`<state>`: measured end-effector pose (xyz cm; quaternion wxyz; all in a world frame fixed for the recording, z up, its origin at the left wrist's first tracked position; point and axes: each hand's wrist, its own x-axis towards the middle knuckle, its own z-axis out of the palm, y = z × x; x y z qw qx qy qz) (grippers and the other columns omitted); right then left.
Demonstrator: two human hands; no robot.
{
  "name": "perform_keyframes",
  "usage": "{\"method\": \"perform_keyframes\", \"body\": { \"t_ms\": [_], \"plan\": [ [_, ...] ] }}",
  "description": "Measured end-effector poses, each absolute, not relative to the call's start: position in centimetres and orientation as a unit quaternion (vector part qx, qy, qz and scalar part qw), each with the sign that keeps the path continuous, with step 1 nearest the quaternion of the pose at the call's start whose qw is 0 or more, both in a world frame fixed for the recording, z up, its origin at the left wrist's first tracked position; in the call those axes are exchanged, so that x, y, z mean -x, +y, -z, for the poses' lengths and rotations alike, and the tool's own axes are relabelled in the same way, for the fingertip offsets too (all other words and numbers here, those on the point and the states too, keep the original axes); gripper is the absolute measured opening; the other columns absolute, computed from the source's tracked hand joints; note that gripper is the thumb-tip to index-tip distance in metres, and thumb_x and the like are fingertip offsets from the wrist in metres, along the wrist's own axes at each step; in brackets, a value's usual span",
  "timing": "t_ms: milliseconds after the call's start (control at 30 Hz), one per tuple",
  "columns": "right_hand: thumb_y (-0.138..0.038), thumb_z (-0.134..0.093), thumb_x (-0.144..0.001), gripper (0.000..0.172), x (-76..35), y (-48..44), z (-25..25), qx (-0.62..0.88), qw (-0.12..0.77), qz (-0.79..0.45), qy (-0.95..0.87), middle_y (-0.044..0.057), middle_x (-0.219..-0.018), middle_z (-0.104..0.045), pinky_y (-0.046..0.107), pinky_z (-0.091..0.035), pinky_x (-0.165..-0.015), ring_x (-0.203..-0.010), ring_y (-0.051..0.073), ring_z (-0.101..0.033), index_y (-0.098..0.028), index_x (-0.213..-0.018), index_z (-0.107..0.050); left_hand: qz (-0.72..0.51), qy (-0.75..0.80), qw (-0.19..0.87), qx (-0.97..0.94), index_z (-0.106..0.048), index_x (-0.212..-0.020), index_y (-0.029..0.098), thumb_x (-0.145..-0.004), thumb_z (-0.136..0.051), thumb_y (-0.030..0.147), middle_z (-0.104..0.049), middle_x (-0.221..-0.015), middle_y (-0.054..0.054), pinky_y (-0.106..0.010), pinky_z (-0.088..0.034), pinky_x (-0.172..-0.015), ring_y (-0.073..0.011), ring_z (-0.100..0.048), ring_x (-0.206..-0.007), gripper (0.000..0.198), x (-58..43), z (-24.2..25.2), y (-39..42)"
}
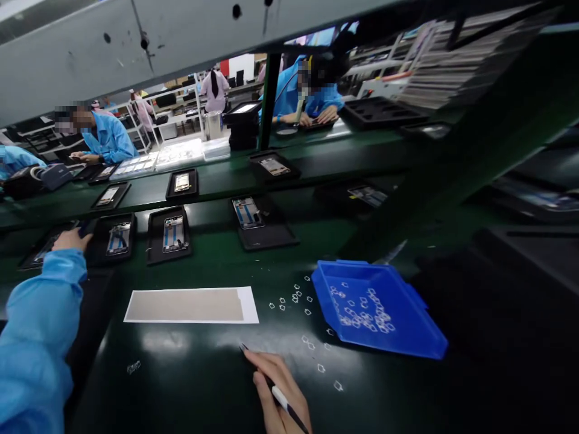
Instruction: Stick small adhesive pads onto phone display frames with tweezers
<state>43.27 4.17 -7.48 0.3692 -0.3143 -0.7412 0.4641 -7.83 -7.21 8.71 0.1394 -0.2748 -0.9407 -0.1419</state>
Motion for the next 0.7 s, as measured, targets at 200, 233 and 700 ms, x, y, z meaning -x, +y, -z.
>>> {"method": "perform_keyframes", "body": {
  "t_ms": [200, 233, 700],
  "plan": [
    [-0.038, -0.055, -0.094, 0.023, -42.8, 4.2, 6.8, 0.304, 0.396, -0.448, -0.742, 0.005, -0.090, -0.072, 0.032, -0.059, -0.058, -0.065, 0.020, -0.068, -0.032, -0.104, -0.074, 0.056, -0.961, -0.091, 0.256, -0.061, -0.118, 0.015, -0.092, -0.061, 0.039, -0.064, -0.118, -0.010, -0.043, -0.055, -0.087, -0.0227, -0.064, -0.102, 0.035, 2.6, -3.1, 0.4],
    [-0.038, -0.055, -0.094, 0.022, -42.7, 4.1, 6.5, 0.302, 0.404, -0.453, -0.735, 0.005, -0.086, -0.071, 0.032, -0.058, -0.058, -0.064, 0.020, -0.067, -0.031, -0.103, -0.075, 0.054, -0.956, -0.118, 0.261, -0.059, -0.122, 0.017, -0.093, -0.061, 0.037, -0.062, -0.122, -0.009, -0.043, -0.055, -0.087, -0.0220, -0.063, -0.104, 0.036, 1.6, -2.4, 1.3],
    [-0.042, -0.050, -0.100, 0.036, -43.8, 2.7, 5.4, 0.393, 0.514, -0.509, -0.568, 0.009, -0.100, -0.075, 0.037, -0.056, -0.073, -0.076, 0.018, -0.071, -0.020, -0.127, -0.056, 0.250, -0.862, -0.192, 0.397, -0.061, -0.110, 0.019, -0.085, -0.055, 0.034, -0.068, -0.087, -0.001, -0.027, -0.055, -0.072, -0.0181, -0.067, -0.079, 0.029, -20.6, -6.6, -13.9]
  ]
}}
